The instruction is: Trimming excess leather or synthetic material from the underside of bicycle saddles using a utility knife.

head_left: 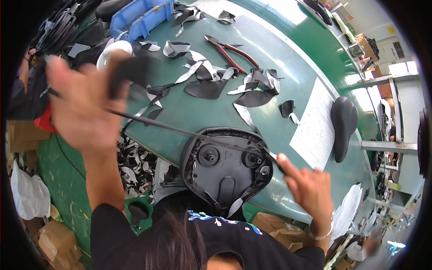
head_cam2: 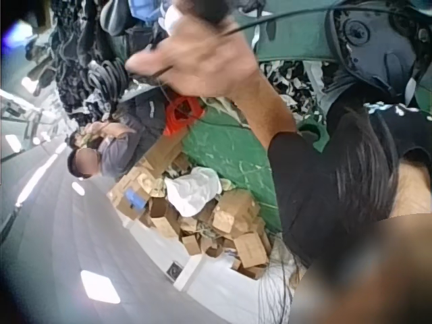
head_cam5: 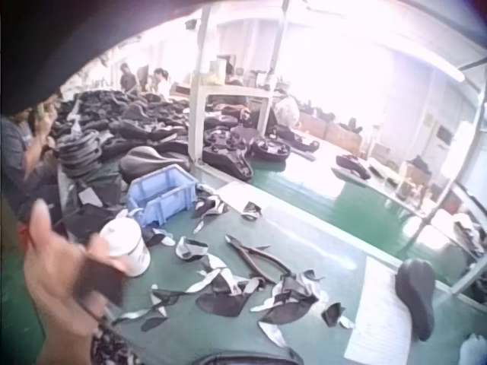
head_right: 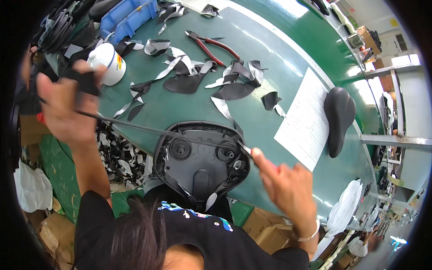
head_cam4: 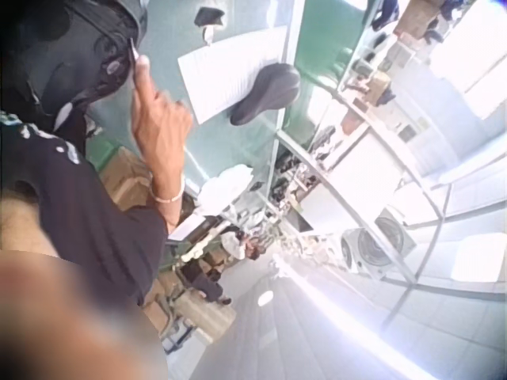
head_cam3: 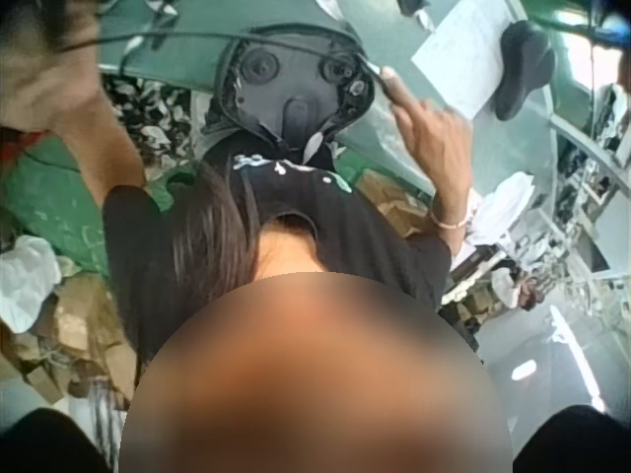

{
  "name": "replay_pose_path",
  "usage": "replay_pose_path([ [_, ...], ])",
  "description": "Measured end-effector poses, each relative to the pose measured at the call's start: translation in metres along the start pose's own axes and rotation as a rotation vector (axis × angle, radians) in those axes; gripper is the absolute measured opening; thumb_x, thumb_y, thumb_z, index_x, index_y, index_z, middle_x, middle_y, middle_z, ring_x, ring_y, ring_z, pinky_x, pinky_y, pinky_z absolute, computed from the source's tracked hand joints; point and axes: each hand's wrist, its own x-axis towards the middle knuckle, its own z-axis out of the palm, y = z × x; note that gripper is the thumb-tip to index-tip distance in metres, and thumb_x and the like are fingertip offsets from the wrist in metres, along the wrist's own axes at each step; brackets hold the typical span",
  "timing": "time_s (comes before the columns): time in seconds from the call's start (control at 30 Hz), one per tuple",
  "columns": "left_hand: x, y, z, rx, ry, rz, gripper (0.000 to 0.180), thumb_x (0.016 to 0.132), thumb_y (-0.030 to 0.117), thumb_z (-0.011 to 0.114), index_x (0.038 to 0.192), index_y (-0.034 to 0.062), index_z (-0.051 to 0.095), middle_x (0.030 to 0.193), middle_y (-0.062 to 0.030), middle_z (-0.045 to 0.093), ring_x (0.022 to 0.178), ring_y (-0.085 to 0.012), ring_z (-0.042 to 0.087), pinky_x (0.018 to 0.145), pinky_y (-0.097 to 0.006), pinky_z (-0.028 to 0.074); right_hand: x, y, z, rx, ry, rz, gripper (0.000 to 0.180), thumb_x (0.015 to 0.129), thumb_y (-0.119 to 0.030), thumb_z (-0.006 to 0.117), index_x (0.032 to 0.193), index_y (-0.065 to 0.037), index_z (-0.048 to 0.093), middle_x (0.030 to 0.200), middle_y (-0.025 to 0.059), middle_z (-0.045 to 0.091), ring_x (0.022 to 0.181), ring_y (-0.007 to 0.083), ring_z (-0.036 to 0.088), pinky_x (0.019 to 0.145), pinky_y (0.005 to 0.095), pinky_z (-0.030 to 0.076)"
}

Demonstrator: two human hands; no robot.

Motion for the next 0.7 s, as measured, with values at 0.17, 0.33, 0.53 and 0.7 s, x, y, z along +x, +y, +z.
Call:
replay_pose_path([
  [0.17,0.041,-0.006,0.012,0.171,0.007,-0.661,0.017,0.08,0.019,0.066,0.089,0.0063,0.061,0.071,-0.0043,0.055,0.074,-0.0217,0.054,0.068,-0.038,0.045,-0.027,-0.029,-0.002,0.08,-0.017,0.18,0.054,0.08,-0.021,0.067,0.132,-0.024,0.053,0.053,0.0031,0.045,0.043,0.0218,0.041,0.048,0.0336,0.033],
  [0.33,0.051,-0.064,0.061,1.004,-0.791,-0.155,0.023,0.082,0.029,0.066,0.079,0.0059,0.064,0.101,-0.0049,0.057,0.104,-0.0252,0.047,0.096,-0.043,0.029,-0.017,-0.001,0.005,0.359,-0.018,0.142,0.051,0.081,-0.022,0.066,0.13,-0.023,0.054,0.055,0.004,0.048,0.044,0.024,0.044,0.049,0.0362,0.037],
  [0.53,0.077,-0.079,0.106,-0.209,0.122,-0.608,0.023,0.093,0.026,0.055,0.079,0.0077,0.052,0.064,0.0007,0.051,0.052,-0.0113,0.048,0.052,-0.029,0.043,-0.062,-0.033,0.035,0.336,0.056,0.259,0.057,0.081,-0.017,0.067,0.135,-0.018,0.049,0.062,0.0064,0.057,0.049,0.025,0.052,0.048,0.0364,0.04],
  [0.7,0.077,-0.044,0.101,-0.281,0.273,0.039,0.023,0.095,0.022,0.046,0.091,-0.0004,0.052,0.072,-0.0063,0.05,0.057,-0.0153,0.045,0.053,-0.028,0.038,-0.093,-0.091,0.059,1.206,0.059,0.806,0.053,0.09,-0.012,0.06,0.14,-0.011,0.04,0.069,0.0053,0.063,0.062,0.0131,0.063,0.058,0.0294,0.05],
])
